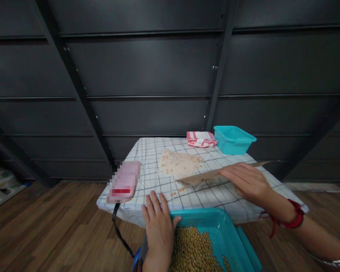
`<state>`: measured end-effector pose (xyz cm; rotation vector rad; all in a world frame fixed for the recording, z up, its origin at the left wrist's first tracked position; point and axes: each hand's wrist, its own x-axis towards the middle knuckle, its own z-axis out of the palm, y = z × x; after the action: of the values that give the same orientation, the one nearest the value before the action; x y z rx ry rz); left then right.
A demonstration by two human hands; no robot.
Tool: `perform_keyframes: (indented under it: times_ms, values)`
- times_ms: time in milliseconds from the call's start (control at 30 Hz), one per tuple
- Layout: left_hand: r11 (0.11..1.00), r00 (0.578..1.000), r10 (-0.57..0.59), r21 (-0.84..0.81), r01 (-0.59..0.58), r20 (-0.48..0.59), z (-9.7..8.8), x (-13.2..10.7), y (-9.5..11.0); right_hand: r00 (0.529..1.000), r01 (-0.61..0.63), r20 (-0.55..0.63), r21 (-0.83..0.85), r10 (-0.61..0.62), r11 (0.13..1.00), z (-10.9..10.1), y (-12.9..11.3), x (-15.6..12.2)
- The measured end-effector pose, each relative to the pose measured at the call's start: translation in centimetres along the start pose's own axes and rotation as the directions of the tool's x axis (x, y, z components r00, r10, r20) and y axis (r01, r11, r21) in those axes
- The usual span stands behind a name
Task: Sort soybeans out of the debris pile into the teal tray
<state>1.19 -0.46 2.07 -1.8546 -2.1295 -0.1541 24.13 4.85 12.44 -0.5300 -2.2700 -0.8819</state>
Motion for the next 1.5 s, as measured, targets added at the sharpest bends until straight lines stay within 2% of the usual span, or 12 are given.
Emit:
perform_keyframes:
  times_ms: [167, 333, 633, 1067, 1300, 1500]
  values:
    - [1.0, 1.0, 0.004, 0.002, -0.004, -0.007, 0.1, 0.0, 0.0, 1.0, -0.003, 0.013, -0.128, 0.004, 0.992, -1.4, 1.5, -1.6]
    - [1.0, 1.0, 0.0, 0.0, 0.0, 0.007, -0.2, 0.0, 0.1, 0.999, 0.01, 0.052, -0.195, 0.0, 0.981, -1.4, 1.9, -2.4]
    - [0.998, 1.0, 0.012, 0.059, -0.011, -0.015, -0.2, 0.0, 0.1, 1.0, -0.011, 0.023, -0.132, 0.014, 0.991, -1.4, 0.5, -2.3]
    - [0.999, 1.0, 0.004, 0.044, -0.005, 0.027, -0.6, 0.0, 0.1, 0.991, -0.067, 0.112, -0.092, 0.077, 0.993, -1.7, -0.9, -2.2]
    - [0.997, 0.999, 0.013, 0.078, -0.015, 0.032, -0.5, 0.0, 0.0, 0.992, -0.061, 0.108, -0.069, 0.068, 0.996, -2.0, -1.5, -1.9]
    - [0.996, 0.999, 0.009, 0.086, -0.013, 0.039, -0.6, 0.0, 0.1, 0.994, -0.032, 0.099, -0.088, 0.041, 0.996, -1.3, -1.9, -0.6]
